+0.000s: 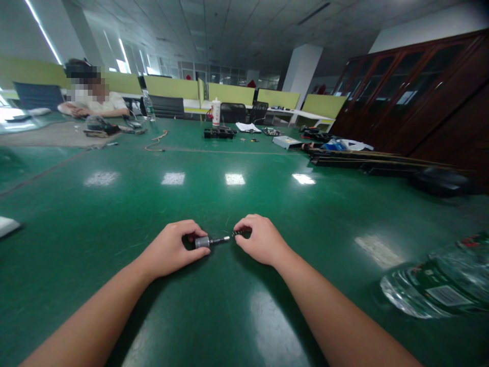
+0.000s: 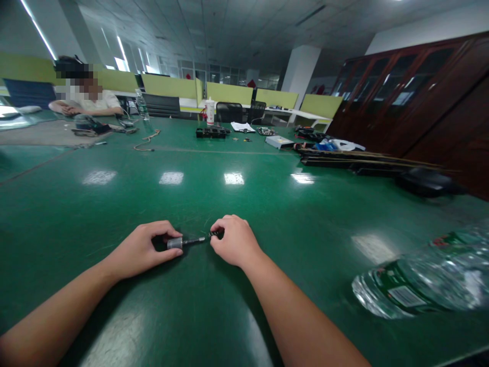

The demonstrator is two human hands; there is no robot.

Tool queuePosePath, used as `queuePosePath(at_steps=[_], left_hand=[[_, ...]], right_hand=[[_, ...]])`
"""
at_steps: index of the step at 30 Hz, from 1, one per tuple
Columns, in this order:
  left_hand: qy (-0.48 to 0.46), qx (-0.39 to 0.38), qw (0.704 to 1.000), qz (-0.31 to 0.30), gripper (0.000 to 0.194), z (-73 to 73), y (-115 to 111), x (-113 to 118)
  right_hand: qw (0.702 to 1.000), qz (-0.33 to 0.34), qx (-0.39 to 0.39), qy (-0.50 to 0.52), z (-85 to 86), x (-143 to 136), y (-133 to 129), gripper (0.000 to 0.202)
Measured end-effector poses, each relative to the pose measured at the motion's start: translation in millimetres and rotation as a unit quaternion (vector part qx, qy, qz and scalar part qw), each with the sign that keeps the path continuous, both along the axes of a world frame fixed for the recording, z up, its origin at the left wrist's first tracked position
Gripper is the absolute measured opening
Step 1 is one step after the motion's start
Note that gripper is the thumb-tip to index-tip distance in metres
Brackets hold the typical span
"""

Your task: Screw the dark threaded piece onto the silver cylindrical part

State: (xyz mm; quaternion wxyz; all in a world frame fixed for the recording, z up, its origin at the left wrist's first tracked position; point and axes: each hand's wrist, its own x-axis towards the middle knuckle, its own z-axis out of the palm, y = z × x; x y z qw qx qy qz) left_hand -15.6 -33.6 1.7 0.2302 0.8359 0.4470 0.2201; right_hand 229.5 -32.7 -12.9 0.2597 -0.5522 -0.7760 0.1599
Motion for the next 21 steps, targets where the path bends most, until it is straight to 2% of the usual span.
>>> queuePosePath(at_steps=[3,8,15,21], left_hand=[[0.0,0.0,1.0,0.0,0.022,-0.4,0,0],[-0.006,-0.001,1.0,-0.005,0.022,-1.6,0,-1],[-0.024,-0.013,0.999,-0.032,0.025,-1.2,0,0],[-0.021,-0.018,0.999,-0.023,0.022,-2.6,1,1]], right_hand=[[1.0,0.026,0.0,0.011,1.5,-3,-3,0.014],[0.993,0.104,-0.021,0.056,3.2,-16,-10,0.019],[0.99,0.119,-0.021,0.071,0.4,-22,-11,0.02],[0.989,0.136,-0.006,0.063,-0.2,-21,-12,0.017]])
